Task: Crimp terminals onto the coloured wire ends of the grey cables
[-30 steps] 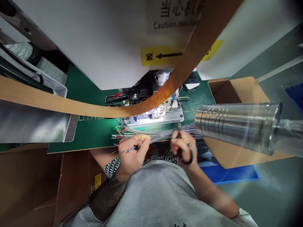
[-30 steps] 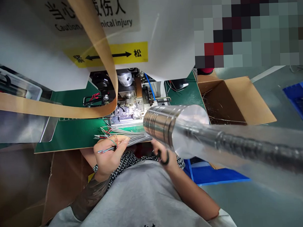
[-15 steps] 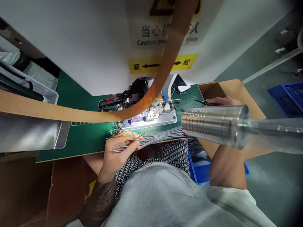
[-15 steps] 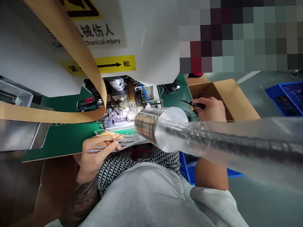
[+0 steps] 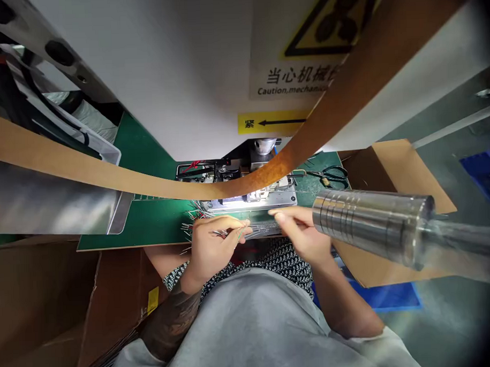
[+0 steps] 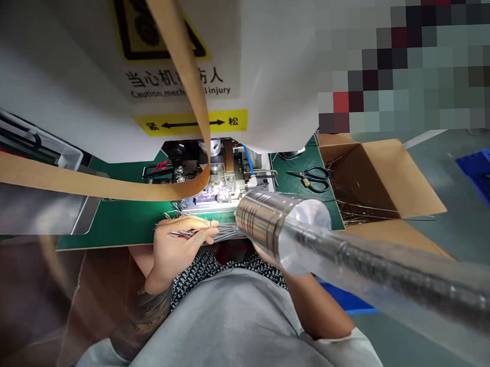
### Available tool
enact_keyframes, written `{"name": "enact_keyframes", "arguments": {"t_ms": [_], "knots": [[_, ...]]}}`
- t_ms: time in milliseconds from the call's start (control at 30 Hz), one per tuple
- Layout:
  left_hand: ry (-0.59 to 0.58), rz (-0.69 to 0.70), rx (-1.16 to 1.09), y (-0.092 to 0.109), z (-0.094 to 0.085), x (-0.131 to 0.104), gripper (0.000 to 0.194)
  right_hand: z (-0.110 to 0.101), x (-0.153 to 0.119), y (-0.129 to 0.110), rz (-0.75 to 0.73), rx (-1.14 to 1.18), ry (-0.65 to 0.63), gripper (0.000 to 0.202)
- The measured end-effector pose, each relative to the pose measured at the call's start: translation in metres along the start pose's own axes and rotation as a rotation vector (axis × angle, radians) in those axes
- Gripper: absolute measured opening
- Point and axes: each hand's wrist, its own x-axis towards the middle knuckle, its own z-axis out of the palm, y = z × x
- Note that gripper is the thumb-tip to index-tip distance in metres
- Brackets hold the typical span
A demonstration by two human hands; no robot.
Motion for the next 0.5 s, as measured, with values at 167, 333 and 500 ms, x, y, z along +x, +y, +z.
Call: {"name": "enact_keyframes", "arguments": {"t_ms": [167,333,500], "knots": [[0.023,0.167,0.151,0.000,0.010,0.009,0.024,0.050,-0.005,-0.013,-0.045,0.145,-0.158,0.042],[0.095,0.271,0.277,-0.005,0.020,0.013,0.024,0.057,-0.001,-0.007,-0.072,0.185,0.029,0.027],[0.064,0.257,0.297,-0.011,0.023,0.012,0.023,0.059,0.005,-0.006,-0.073,0.265,0.010,0.035]]}}
